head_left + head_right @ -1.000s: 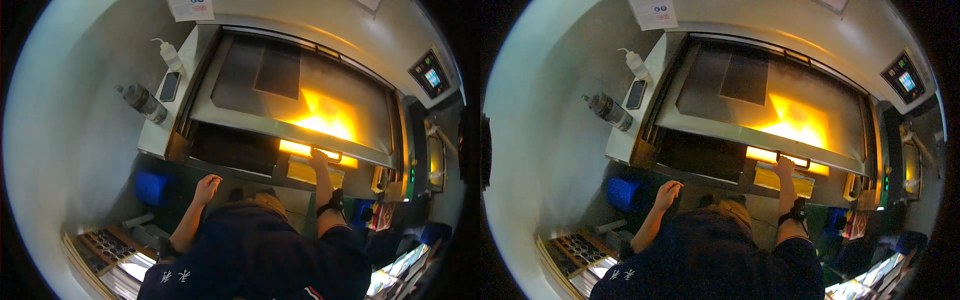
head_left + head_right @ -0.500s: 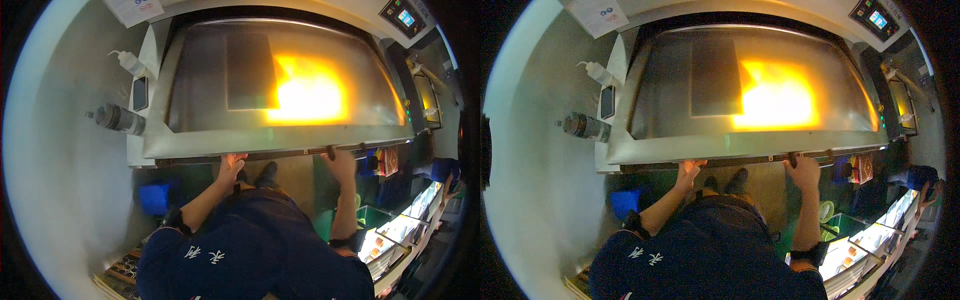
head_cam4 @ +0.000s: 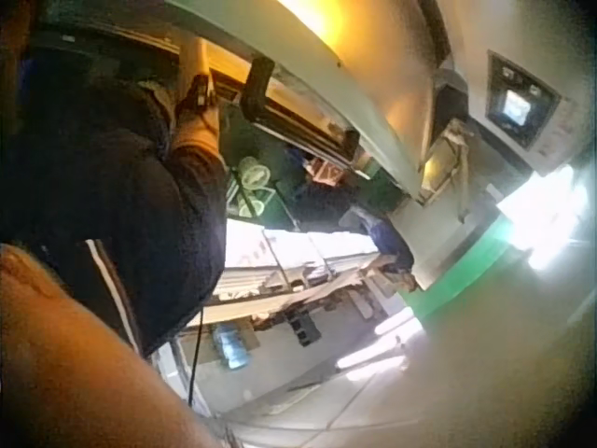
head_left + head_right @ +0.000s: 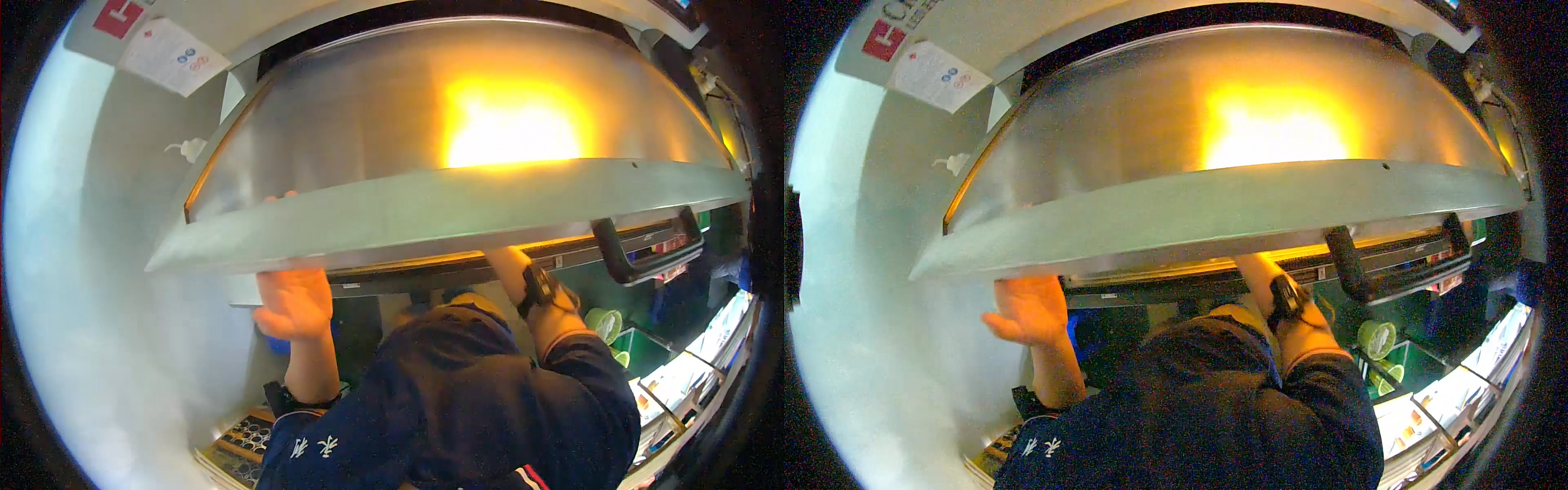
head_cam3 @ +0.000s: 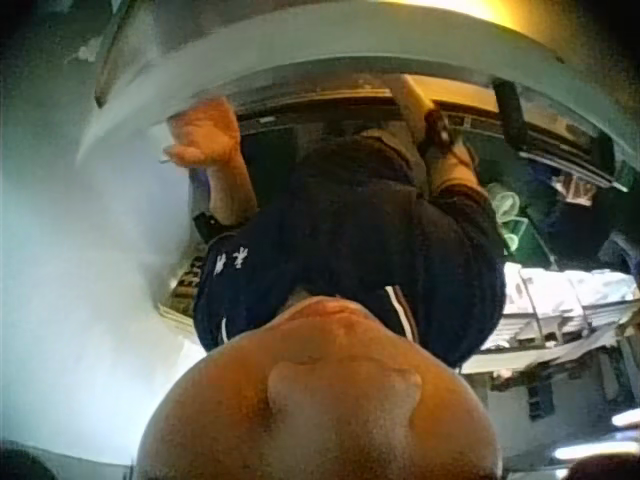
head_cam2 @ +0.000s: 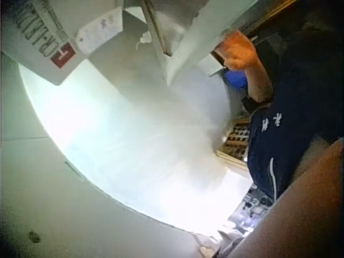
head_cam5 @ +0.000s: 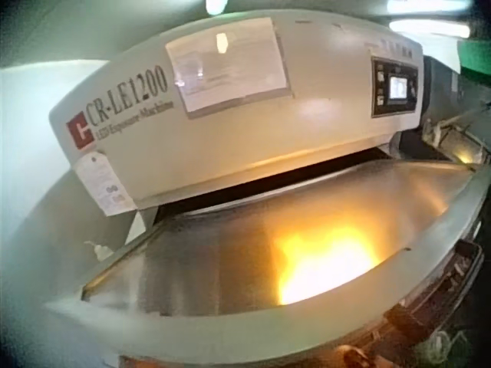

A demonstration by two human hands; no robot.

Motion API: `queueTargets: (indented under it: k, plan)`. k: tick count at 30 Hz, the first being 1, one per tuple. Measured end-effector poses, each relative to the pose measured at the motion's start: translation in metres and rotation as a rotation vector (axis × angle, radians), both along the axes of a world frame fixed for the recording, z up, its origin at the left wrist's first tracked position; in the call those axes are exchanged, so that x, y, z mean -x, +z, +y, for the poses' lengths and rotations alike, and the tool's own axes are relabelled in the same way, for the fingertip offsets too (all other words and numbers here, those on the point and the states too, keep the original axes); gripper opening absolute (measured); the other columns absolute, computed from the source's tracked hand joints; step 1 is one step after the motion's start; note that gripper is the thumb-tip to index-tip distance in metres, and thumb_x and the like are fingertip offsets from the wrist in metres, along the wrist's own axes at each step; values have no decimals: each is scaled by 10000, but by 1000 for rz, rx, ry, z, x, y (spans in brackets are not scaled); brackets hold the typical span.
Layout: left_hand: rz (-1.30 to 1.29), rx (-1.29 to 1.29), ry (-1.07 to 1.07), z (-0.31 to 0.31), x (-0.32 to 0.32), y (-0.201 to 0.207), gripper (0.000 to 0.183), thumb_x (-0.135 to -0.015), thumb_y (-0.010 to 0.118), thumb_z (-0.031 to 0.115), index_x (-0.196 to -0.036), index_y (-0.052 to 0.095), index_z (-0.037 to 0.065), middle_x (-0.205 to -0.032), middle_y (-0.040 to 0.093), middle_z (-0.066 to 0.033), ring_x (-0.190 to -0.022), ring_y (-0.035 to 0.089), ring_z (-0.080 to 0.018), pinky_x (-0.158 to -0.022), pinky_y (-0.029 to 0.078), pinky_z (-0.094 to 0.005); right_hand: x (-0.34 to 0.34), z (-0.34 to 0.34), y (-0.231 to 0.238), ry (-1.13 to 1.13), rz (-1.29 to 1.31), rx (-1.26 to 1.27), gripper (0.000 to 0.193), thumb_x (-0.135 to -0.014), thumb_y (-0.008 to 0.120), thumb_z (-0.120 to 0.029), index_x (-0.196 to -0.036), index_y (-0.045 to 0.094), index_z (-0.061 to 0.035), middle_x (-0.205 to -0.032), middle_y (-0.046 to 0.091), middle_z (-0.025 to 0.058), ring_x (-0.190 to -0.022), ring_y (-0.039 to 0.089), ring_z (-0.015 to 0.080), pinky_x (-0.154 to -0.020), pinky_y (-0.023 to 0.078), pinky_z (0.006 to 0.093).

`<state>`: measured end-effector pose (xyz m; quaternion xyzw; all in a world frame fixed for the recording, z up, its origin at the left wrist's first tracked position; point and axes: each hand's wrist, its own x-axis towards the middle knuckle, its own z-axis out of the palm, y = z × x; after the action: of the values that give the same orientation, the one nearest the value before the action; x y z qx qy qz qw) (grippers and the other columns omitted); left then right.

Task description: The person is operating an exposure machine to process large industrial sheets, placing them in the machine, securing them, and then sorting them at a workstation.

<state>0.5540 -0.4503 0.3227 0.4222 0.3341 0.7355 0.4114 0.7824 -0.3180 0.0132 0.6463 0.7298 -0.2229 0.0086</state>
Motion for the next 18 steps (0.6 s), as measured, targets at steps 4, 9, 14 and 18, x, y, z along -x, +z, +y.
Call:
queueTargets:
  k: [4, 9, 14, 18]
  plan:
    - [-63, -50, 141, 8, -4, 31, 1066, -793, 499, 754, -1472, 233, -22, -1516, 272, -243, -1418, 228, -399, -1163, 151, -548, -24, 58, 18, -65, -113, 37, 492, -811, 692, -466, -1067, 655, -47, -1052, 672, 134, -918, 646, 273, -768, 538, 425]
    - [-351, -326, -221, 32, 25, 35, 1102, -743, 559, 751, -1476, 231, -4, -1518, 263, -235, -1412, 236, -394, -1157, 142, -569, -54, 85, 32, -216, -182, 52, 592, -766, 716, -523, -1122, 649, -55, -1093, 665, 144, -959, 642, 275, -805, 533, 444]
    - [-194, -421, -92, 65, 25, 37, 1148, -736, 554, 776, -1468, 216, -41, -1533, 225, -231, -1409, 225, -364, -1163, 120, -532, -54, 60, 49, -368, -188, 122, 696, -720, 740, -579, -1177, 643, -62, -1133, 659, 154, -999, 638, 277, -842, 529, 463]
    - [71, -451, -41, 83, 34, 35, 1069, -770, 558, 688, -1500, 157, 19, -1554, 166, -224, -1447, 140, -359, -1155, 52, -588, -41, 12, 33, -562, 226, 344, 772, -656, 770, -613, -1173, 649, -52, -1113, 664, 171, -975, 644, 280, -845, 531, 457]
